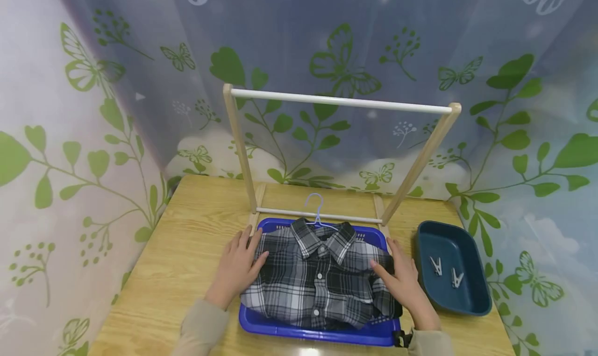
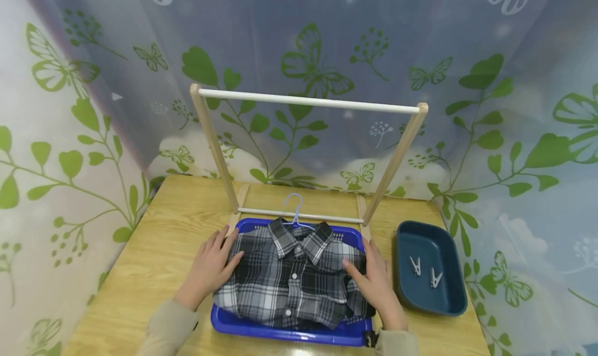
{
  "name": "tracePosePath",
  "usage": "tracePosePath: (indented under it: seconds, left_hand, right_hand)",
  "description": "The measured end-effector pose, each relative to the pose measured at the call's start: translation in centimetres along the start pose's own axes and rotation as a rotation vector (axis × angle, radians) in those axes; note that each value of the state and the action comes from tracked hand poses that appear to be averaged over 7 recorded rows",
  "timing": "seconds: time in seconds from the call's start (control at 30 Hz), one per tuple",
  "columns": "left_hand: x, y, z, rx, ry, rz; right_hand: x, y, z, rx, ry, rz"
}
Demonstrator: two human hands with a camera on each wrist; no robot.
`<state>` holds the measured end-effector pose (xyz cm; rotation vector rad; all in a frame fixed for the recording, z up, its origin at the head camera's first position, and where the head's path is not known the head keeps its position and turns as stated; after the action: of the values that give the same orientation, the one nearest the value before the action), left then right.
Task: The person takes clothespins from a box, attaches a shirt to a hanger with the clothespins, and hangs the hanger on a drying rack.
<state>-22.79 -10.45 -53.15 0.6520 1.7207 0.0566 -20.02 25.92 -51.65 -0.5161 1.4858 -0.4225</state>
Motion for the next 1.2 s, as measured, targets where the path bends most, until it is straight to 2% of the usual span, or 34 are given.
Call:
tracePosePath:
  seconds: [0.13,0.33,0.43,0.73,1.0,1.2]
  left_hand:
    - [0.7,0.0,-0.2,-0.014,-0.023,0.028]
    - [1.6,0.1,-0.3,-0.030,-0.040,0.046]
    - [1.8,0.1,-0.3,-0.041,-0.045,0.048]
    - [2.2,0.1,-0.1,-0.042,-0.035,0.056]
    - [1.8,0.3,-0.3,-0.047,-0.005,0.064]
    - [1.1,1.0,-0.6,-0.034,0.049,0.092]
  right_hand:
    - [0.3,0.2,-0.1,0.020,-0.026,0.009]
    - [1.8,0.5,0.0,0.062,-0.141,0.028]
    - [2.4,0.6,0.1,0.070,-0.170,0.007]
    - [2.7,0.6,0.2,0.089,-0.161,-0.037]
    - [2.5,0.9,0.3,0.132,-0.146,-0.215]
    - [2.2,0.8,0.3,0.155,-0.146,-0.264]
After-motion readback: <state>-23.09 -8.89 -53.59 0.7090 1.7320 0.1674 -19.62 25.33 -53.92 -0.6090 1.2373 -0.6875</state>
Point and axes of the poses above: each hand's wrist, its own z-axis away from the middle knuckle, its own x-axis out of the palm, y = z × x, the point moved 10 cm from there along -z, towards the middle knuckle, and after that the axes turned 8 degrees about z, right-handed, at the moved point
